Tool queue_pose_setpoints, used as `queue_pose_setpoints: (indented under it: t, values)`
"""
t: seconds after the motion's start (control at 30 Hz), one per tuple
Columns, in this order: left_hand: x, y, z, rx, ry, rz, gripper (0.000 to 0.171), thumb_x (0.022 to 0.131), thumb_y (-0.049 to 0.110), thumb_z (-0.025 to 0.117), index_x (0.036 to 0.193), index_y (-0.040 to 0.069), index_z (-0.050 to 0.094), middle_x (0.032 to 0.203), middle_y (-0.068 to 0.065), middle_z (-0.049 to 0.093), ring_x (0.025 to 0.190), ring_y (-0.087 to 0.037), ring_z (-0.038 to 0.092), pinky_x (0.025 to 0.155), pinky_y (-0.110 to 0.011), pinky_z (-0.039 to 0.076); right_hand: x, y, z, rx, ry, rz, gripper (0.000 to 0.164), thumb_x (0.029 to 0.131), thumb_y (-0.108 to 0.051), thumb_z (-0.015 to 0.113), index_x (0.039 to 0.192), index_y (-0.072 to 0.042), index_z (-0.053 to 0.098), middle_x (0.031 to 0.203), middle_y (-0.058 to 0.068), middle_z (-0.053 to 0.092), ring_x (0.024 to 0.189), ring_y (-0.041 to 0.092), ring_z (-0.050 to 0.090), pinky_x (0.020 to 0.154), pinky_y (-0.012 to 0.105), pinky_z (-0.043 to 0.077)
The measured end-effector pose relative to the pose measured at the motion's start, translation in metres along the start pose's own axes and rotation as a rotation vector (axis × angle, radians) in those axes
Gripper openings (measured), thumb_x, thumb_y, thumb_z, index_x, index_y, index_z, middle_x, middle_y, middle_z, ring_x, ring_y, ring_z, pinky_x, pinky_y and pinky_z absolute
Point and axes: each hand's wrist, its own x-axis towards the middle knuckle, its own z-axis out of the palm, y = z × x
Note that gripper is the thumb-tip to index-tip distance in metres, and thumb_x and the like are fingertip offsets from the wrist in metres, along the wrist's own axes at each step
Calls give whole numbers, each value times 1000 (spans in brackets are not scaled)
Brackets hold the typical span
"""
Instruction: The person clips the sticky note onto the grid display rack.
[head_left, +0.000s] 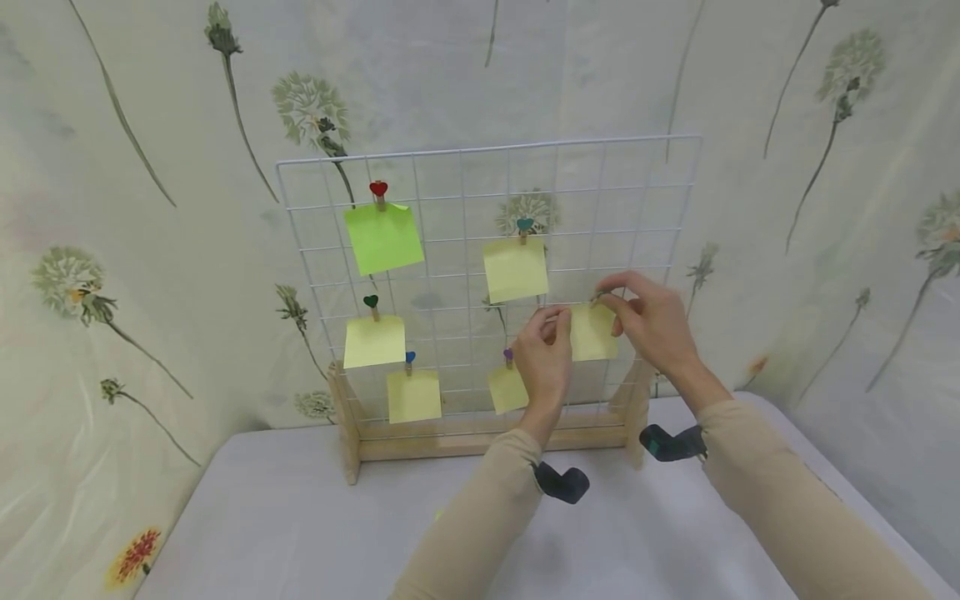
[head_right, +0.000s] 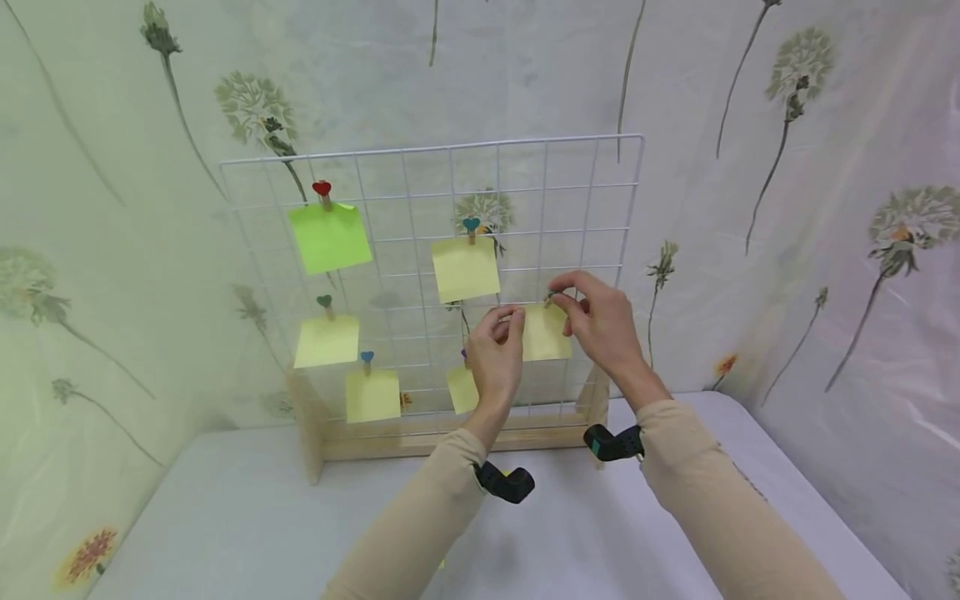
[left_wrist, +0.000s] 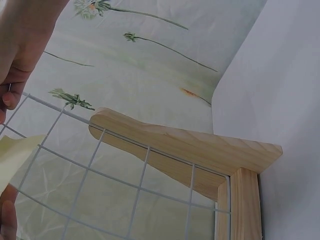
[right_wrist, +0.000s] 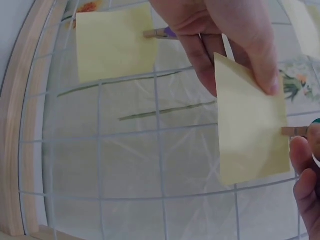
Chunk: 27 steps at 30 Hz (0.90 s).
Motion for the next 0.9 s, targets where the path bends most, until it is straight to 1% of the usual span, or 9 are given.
queue_pose_setpoints:
  t: [0.13, 0.33, 0.47, 0.67, 0.83, 0.9]
  values:
    - [-1, 1, 0, -1, 1, 3, 16, 92, 25, 61, 97, 15, 71, 85, -4, 75, 75, -11, 71, 65, -17, 52, -1, 0, 1, 6, -6, 6, 15, 91, -9, 61, 104, -14, 66, 64, 7, 64, 38, 6, 49, 33, 22, 25]
    - [-1, 1, -1, -18, 1, 14, 15, 92, 24, 61, 96, 14, 71, 85, -4, 75, 76, -12, 71, 66, -18, 53, -1, 0, 2, -2, -10, -9, 14, 92, -9, 60, 104, -12, 66, 60, 9, 63, 38, 4, 49, 34, 20, 26]
    - [-1, 1, -1, -20, 2, 21, 15, 92, 24, 61, 96, 14, 71, 85, -4, 75, 76, -12, 71, 66, -18, 53, -1, -1, 3, -8, -14, -6, 14, 92, -9, 60, 105, -12, 66, 64, 8, 64, 39, 4, 48, 35, 20, 27]
    - [-1, 1, 0, -10, 6, 15, 16, 92, 25, 61, 97, 14, 71, 84, -4, 75, 75, -11, 71, 65, -16, 52, 0, -1, 3, -12, -19, -7, 15, 92, -8, 60, 106, -11, 65, 77, 9, 67, 39, 5, 48, 37, 21, 31]
    - [-1, 1, 0, -13, -1, -3, 15, 92, 25, 61, 97, 15, 71, 86, -3, 75, 75, -11, 71, 64, -17, 52, -1, 0, 4, -26, -22, 7, 17, 92, -9, 60, 108, -11, 65, 95, 9, 70, 40, 5, 49, 39, 21, 35]
    - [-1, 1, 0, -17, -5, -10, 15, 92, 25, 62, 97, 15, 71, 87, -4, 75, 76, -11, 71, 65, -17, 53, -1, 1, 5, -27, -20, 17, 17, 92, -10, 60, 109, -11, 65, 99, 9, 70, 40, 4, 49, 39, 21, 35]
